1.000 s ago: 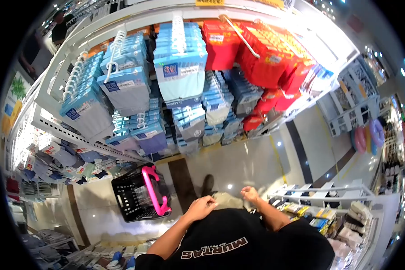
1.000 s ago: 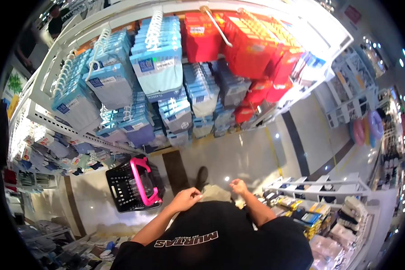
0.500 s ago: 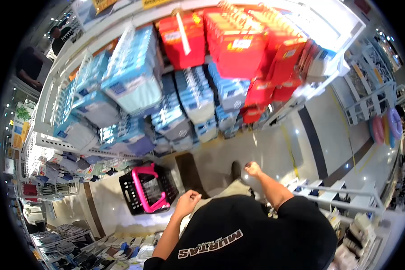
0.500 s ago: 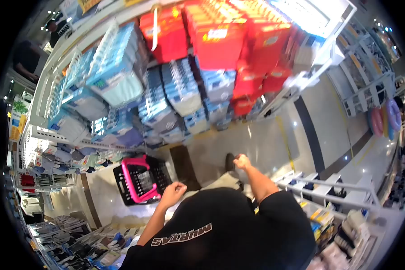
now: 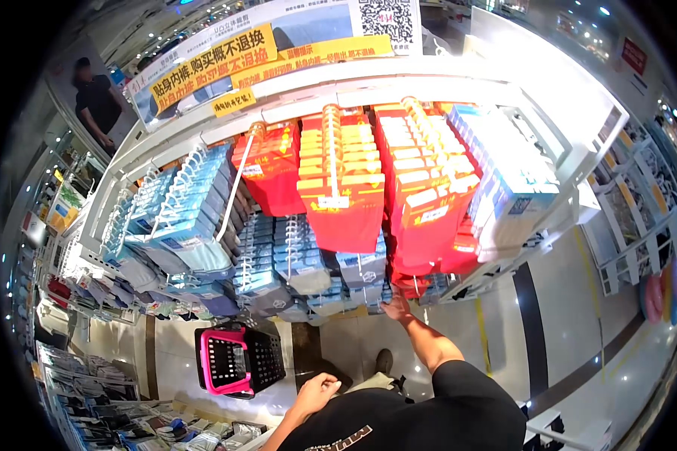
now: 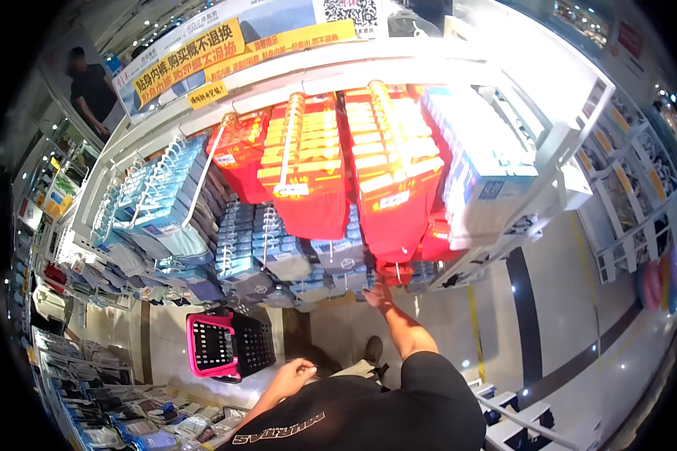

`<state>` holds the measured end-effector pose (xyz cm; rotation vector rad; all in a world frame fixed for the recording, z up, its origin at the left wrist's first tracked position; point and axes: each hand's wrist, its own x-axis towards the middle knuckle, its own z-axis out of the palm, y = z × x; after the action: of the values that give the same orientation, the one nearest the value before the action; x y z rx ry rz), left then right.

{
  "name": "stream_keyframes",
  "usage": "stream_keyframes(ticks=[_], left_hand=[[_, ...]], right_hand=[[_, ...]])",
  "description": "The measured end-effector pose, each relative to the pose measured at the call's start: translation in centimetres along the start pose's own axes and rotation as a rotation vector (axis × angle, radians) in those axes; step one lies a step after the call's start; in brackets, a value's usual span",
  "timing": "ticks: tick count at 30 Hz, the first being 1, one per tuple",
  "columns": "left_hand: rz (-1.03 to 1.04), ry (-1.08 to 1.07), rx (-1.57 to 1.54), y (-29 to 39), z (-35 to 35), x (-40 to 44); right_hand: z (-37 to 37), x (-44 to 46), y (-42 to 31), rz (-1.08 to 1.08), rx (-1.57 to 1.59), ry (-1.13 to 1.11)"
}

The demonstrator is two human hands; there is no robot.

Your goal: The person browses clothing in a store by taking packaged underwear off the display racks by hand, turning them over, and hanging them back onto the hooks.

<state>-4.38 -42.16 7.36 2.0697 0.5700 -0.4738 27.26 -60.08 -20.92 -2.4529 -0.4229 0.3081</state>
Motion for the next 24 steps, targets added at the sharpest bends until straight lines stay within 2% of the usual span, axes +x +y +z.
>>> stream_keyframes(ticks=[2, 6, 7, 10, 11, 14, 20, 23, 24], left_hand=[[-0.017, 0.041, -0.056, -1.5, 0.8, 0.3], [-0.018, 0.137, -0.086, -0.6, 0.4, 0.4], [-0.035, 0.157, -0.103, 0.4, 0.0, 0.3], [-0.059, 0.188, -0.116, 0.3, 0.3, 0.7], [-0.053, 0.198, -0.121, 0.6, 0.4, 0.6], [-0.046, 0.201, -0.2, -2.0, 1.6, 1.9], [0.055, 0.168, -0.148, 0.9, 1.3, 2.9], [0.191, 0.12, -0.217, 3.7, 0.4, 2.8], [0.223, 0.107, -0.263, 4.6, -0.3, 3.5]], right_hand=[[-1.0, 1.6, -2.1, 0.123, 0.058, -0.023], [2.0, 3.5, -1.7, 0.019, 0.001, -0.016], [5.5, 4.3, 0.5, -0.056, -0.105, 0.069], [2.9, 3.7, -1.3, 0.011, -0.009, -0.147], [2.3, 3.3, -2.2, 0.098, 0.075, -0.143], [7.8, 4.0, 2.3, -0.154, -0.122, 0.056], [3.3, 0.7, 0.0, 0.093, 0.037, 0.068], [3.8, -3.2, 3.5, -0.174, 0.154, 0.226], [5.5, -4.2, 6.4, -0.194, 0.172, 0.096]])
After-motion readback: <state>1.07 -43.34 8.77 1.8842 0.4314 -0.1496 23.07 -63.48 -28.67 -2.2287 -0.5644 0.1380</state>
